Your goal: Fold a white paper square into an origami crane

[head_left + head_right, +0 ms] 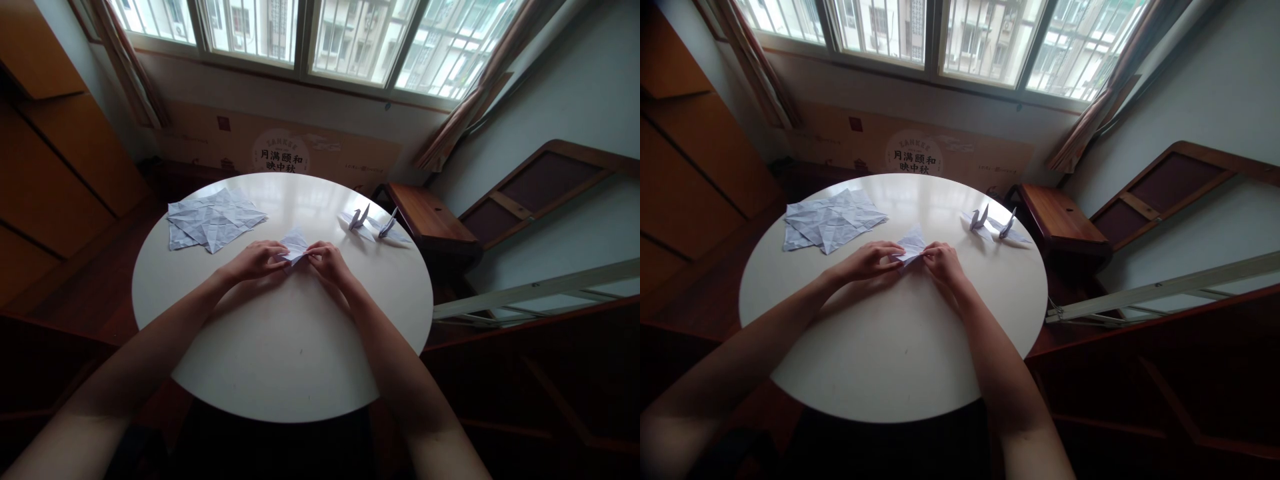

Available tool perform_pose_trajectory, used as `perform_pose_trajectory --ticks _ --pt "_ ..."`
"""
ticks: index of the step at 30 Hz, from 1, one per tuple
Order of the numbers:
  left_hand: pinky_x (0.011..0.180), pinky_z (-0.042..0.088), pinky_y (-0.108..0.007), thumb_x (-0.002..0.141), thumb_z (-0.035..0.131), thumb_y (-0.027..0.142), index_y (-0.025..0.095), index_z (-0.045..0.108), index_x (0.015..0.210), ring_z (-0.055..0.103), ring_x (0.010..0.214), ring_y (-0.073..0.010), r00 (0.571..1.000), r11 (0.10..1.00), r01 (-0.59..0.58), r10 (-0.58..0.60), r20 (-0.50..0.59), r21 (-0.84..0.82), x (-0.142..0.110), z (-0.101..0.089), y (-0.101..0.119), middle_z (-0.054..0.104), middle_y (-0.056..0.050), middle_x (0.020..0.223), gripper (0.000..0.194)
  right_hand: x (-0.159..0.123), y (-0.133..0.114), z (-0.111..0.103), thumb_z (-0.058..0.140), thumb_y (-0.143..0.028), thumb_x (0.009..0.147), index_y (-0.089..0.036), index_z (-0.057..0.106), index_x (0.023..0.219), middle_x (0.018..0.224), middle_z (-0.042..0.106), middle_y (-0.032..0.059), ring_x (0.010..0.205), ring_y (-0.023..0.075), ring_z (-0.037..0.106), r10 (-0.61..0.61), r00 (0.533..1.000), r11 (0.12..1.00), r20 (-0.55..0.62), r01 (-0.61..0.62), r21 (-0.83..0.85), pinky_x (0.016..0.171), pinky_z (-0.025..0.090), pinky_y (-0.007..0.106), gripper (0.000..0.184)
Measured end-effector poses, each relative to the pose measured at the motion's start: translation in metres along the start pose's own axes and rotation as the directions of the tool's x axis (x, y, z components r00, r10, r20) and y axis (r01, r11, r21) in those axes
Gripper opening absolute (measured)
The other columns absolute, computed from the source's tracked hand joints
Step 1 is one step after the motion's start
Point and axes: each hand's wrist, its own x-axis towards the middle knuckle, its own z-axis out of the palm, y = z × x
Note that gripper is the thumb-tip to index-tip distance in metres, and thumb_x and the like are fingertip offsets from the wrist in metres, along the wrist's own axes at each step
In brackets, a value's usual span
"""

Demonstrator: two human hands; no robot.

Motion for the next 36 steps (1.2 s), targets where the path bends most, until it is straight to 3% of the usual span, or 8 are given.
perform_pose_trajectory --ticks 5,9,13,17,27,36 --pt "0.105 0.053 -0.046 0.098 0.055 0.031 0.022 0.076 0.124 0.069 0.120 -0.0308 1.000 0.999 0.014 -0.014 0.008 0.029 0.000 0.001 -0.003 0.072 -0.011 0.132 0.034 -0.001 -0.004 -0.001 0.067 -0.023 0.094 -0.023 0.085 0.103 0.115 0.078 0.0093 0.109 0.0267 0.070 0.016 1.000 1.000 0.019 -0.016 -0.011 0.105 0.051 0.043 0.021" --pt "0.110 0.050 -0.049 0.097 0.057 0.026 0.020 0.072 0.131 0.066 0.122 -0.0318 0.999 0.997 0.033 -0.034 0.025 0.064 0.000 0.004 -0.007 0.067 -0.014 0.139 0.039 -0.002 -0.004 -0.001 0.066 -0.045 0.098 -0.023 0.082 0.118 0.114 0.076 0.0111 0.113 0.0289 0.066 0.030 0.999 0.999 0.041 -0.029 -0.018 0.106 0.048 0.046 0.033" --pt "0.114 0.046 -0.053 0.096 0.061 0.025 0.019 0.075 0.128 0.060 0.130 -0.0347 0.996 0.989 0.082 -0.085 0.018 0.127 -0.001 0.009 -0.008 0.064 -0.015 0.144 0.035 -0.003 -0.003 0.002 0.073 -0.053 0.092 -0.026 0.080 0.122 0.124 0.072 0.0111 0.122 0.0293 0.063 -0.021 0.998 1.000 0.066 0.020 0.015 0.113 0.044 0.049 0.041" --pt "0.115 0.043 -0.054 0.097 0.059 0.023 0.019 0.071 0.136 0.057 0.134 -0.0348 0.992 0.981 0.114 -0.120 0.026 0.159 -0.001 0.010 -0.003 0.063 -0.015 0.148 0.040 -0.003 -0.001 0.004 0.083 -0.050 0.084 -0.026 0.079 0.121 0.137 0.067 0.0117 0.132 0.0321 0.058 -0.080 0.991 0.996 0.108 0.075 0.044 0.118 0.041 0.053 0.045" --pt "0.109 0.044 -0.051 0.089 0.050 0.009 0.016 0.063 0.144 0.064 0.126 -0.0335 0.975 0.960 0.217 -0.223 0.013 0.179 0.001 -0.003 0.011 0.072 -0.013 0.132 0.057 -0.004 -0.001 0.003 0.086 -0.053 0.080 -0.026 0.077 0.126 0.140 0.068 0.0126 0.134 0.0335 0.059 -0.101 0.990 0.990 0.097 0.090 0.111 0.118 0.039 0.055 0.055" --pt "0.098 0.047 -0.043 0.095 0.052 0.017 0.021 0.077 0.126 0.070 0.108 -0.0290 0.970 0.967 0.241 -0.242 -0.001 0.081 0.002 -0.006 0.006 0.075 -0.010 0.117 0.039 -0.003 -0.003 0.003 0.081 -0.045 0.087 -0.025 0.077 0.124 0.134 0.072 0.0108 0.130 0.0315 0.061 -0.071 0.992 0.990 0.105 0.058 0.128 0.117 0.040 0.052 0.042"
